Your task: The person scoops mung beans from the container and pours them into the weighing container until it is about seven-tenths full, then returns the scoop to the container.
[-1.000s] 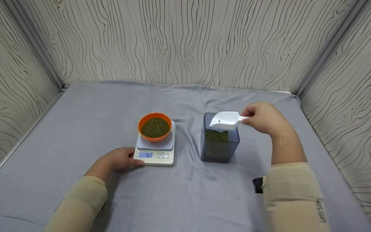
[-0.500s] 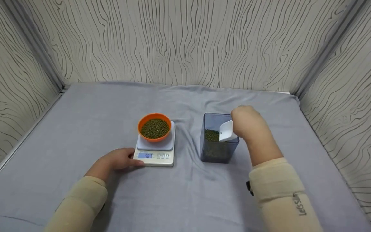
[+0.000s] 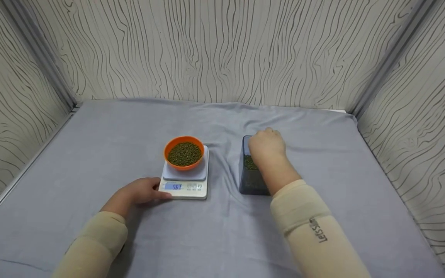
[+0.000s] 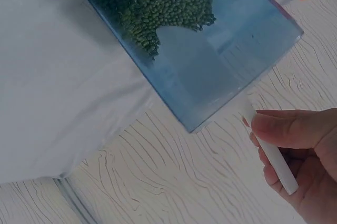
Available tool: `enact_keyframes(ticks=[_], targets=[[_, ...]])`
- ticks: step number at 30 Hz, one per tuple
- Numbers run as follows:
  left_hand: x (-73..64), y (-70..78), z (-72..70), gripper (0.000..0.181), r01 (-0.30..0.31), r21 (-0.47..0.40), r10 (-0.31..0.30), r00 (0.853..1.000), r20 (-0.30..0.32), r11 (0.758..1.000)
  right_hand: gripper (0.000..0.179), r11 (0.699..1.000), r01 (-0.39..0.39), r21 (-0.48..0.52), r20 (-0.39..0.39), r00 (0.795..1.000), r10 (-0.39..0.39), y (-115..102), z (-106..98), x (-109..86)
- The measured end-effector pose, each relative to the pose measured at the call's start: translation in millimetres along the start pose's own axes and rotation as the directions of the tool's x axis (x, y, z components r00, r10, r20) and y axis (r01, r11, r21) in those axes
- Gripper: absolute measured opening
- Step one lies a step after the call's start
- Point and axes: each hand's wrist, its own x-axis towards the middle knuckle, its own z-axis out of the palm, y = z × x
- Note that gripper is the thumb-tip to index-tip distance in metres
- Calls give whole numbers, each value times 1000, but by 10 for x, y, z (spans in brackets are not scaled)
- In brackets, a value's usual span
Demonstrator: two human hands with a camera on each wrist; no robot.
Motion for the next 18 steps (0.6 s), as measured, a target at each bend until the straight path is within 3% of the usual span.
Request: enact_keyframes(ticks=[8, 13, 18], targets=[[4, 19, 9, 51, 18, 1, -18, 1000, 4, 1000, 11, 996, -14, -89, 35, 999, 18, -146, 70, 108], [9, 7, -4, 53, 22, 1, -22, 1000, 7, 1000, 10, 996, -15, -83, 46, 999, 19, -151, 141, 112], [8, -8, -6, 58, 27, -12, -27, 1000, 9, 1000, 8, 998, 38, -54, 44, 998, -36, -114, 227, 96]])
